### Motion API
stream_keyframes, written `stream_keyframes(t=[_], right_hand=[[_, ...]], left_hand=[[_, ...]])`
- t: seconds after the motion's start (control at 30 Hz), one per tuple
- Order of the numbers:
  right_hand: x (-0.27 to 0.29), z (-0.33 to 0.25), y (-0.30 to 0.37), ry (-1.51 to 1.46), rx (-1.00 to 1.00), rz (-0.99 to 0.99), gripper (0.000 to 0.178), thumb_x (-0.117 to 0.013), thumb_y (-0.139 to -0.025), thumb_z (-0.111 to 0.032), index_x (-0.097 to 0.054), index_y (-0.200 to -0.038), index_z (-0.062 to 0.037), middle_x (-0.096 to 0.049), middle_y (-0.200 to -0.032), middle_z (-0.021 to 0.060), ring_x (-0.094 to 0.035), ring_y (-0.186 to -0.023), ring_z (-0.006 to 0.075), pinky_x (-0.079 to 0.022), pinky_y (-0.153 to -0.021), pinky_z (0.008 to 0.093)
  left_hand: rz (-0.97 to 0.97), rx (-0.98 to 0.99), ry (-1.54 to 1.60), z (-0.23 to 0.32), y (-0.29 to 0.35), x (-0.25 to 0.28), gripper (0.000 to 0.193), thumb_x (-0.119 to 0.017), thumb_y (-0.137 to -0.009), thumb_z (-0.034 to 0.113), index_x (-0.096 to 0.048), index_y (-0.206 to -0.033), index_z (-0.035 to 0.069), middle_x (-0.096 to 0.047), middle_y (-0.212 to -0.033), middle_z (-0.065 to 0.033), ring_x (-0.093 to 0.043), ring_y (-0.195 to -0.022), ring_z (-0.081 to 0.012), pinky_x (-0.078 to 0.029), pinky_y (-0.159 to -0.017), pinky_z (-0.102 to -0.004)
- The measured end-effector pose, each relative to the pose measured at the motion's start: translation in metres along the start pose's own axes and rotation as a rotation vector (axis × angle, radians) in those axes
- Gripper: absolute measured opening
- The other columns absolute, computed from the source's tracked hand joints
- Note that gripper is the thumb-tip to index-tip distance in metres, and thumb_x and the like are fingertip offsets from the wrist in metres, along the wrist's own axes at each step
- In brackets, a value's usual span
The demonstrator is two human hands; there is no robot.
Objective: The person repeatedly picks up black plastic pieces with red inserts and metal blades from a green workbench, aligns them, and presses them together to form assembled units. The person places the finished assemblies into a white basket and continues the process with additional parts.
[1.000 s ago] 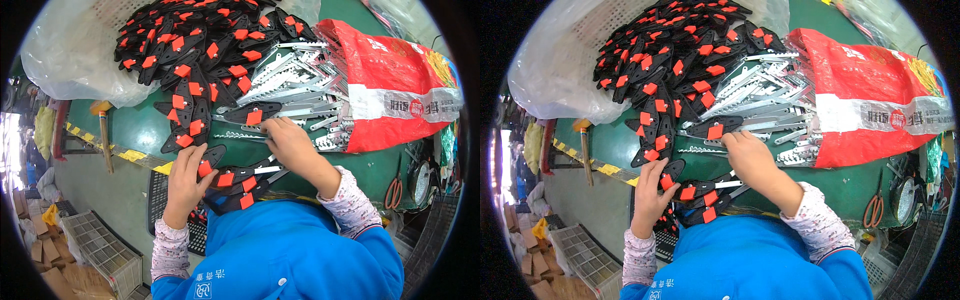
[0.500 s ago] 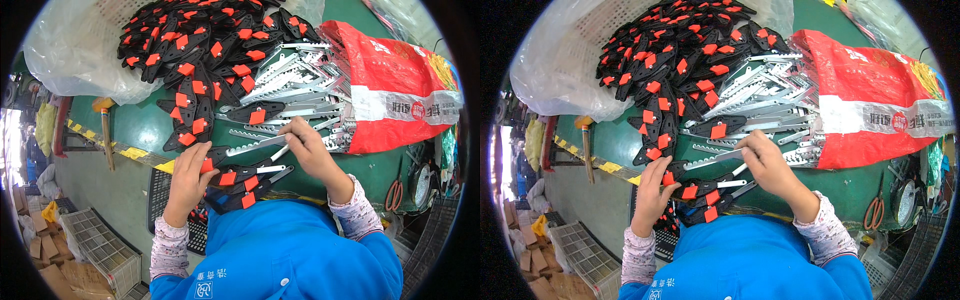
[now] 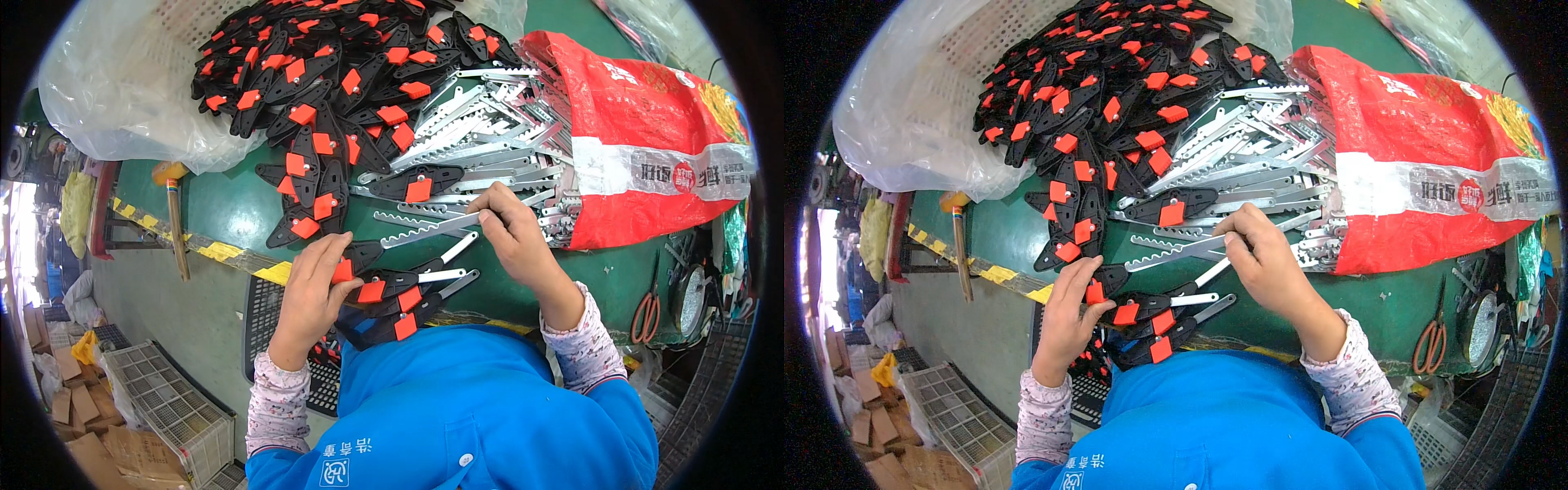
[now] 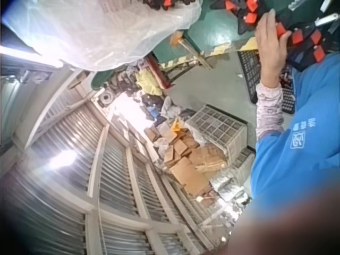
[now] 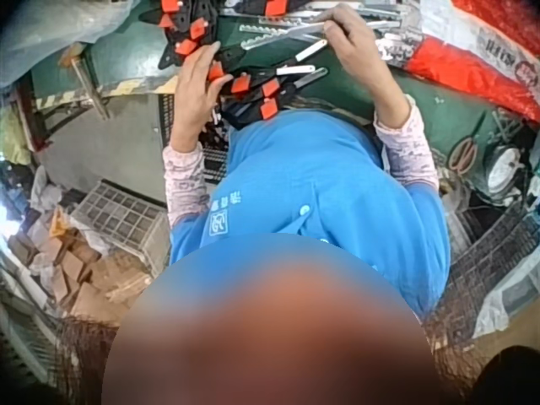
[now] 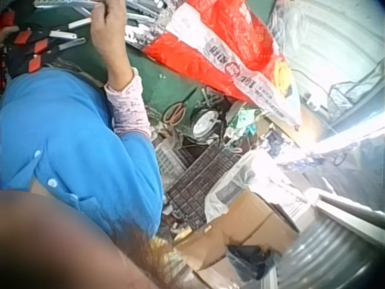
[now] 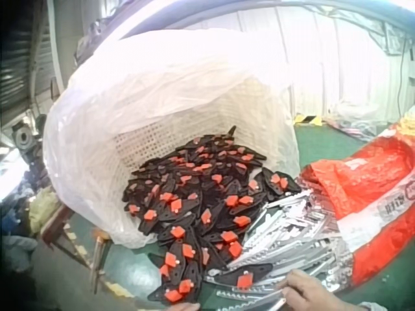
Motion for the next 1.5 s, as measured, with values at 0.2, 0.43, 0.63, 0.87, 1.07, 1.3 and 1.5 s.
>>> stream_keyframes(t=[0.2,0.43,0.63,0.87,1.07,1.3,1.5], right_hand=[[0.002,-0.001,0.002,-0.006,0.033,-0.040,0.014,-0.054,-0.098,-0.005,-0.064,-0.103,0.0031,-0.050,-0.092,0.0140,-0.054,-0.082,0.0267,-0.045,-0.075,0.0371],[0.000,-0.030,0.012,0.053,0.156,-0.021,0.011,-0.055,-0.098,-0.002,-0.062,-0.104,0.0020,-0.050,-0.094,0.0153,-0.054,-0.084,0.0315,-0.046,-0.076,0.0387],[-0.019,-0.031,0.018,0.014,0.138,-0.119,0.011,-0.054,-0.099,-0.003,-0.063,-0.105,0.0015,-0.051,-0.095,0.0158,-0.055,-0.085,0.0325,-0.047,-0.078,0.0403],[-0.008,-0.027,0.020,0.033,0.118,-0.122,0.012,-0.054,-0.102,-0.004,-0.062,-0.110,0.0002,-0.052,-0.098,0.0163,-0.056,-0.089,0.0335,-0.047,-0.081,0.0407],[-0.016,-0.019,0.012,0.309,0.226,-0.079,0.016,-0.067,-0.095,-0.007,-0.065,-0.110,-0.0016,-0.057,-0.100,0.0151,-0.058,-0.097,0.0360,-0.050,-0.086,0.0436],[-0.022,-0.025,-0.034,0.595,0.437,0.156,0.055,-0.083,-0.081,-0.013,-0.066,-0.132,-0.0045,-0.067,-0.123,0.0117,-0.059,-0.102,0.0334,-0.052,-0.094,0.0427],[-0.050,-0.029,-0.033,0.589,0.507,0.042,0.047,-0.086,-0.072,-0.014,-0.071,-0.115,-0.0048,-0.066,-0.110,0.0082,-0.060,-0.101,0.0304,-0.053,-0.090,0.0413]], left_hand=[[-0.004,-0.051,-0.111,0.007,-0.001,0.002,0.071,-0.085,-0.080,0.011,-0.059,-0.145,0.004,-0.063,-0.135,-0.0183,-0.061,-0.120,-0.0388,-0.049,-0.104,-0.0468],[0.022,-0.108,-0.175,0.026,-0.003,0.007,0.066,-0.086,-0.077,0.012,-0.063,-0.139,0.002,-0.067,-0.127,-0.0165,-0.068,-0.106,-0.0351,-0.055,-0.093,-0.0454],[-0.045,-0.163,-0.120,0.054,-0.011,-0.005,0.065,-0.087,-0.074,0.010,-0.066,-0.135,-0.001,-0.068,-0.123,-0.0202,-0.070,-0.105,-0.0378,-0.057,-0.090,-0.0442],[-0.069,-0.167,-0.076,0.059,-0.019,-0.026,0.080,-0.092,-0.072,0.016,-0.057,-0.142,-0.004,-0.062,-0.129,-0.0217,-0.063,-0.116,-0.0401,-0.052,-0.099,-0.0468],[-0.145,-0.076,-0.194,0.074,-0.011,-0.068,0.097,-0.094,-0.067,0.037,-0.050,-0.145,0.000,-0.058,-0.128,-0.0190,-0.056,-0.118,-0.0379,-0.045,-0.101,-0.0477],[-0.371,0.147,-0.330,0.019,0.036,-0.028,0.057,-0.087,-0.070,0.017,-0.059,-0.117,0.002,-0.061,-0.110,-0.0175,-0.060,-0.108,-0.0370,-0.049,-0.090,-0.0480],[-0.209,0.251,-0.419,0.005,0.062,0.027,0.057,-0.089,-0.071,0.015,-0.062,-0.119,0.001,-0.059,-0.119,-0.0174,-0.058,-0.110,-0.0396,-0.049,-0.096,-0.0487]])
Point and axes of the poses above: each hand's wrist, its own y-axis away from the middle knuckle, its own x-axis out of the back of the hand, z = x × y, the point moved 8 cm from there along -y, towards the middle knuckle
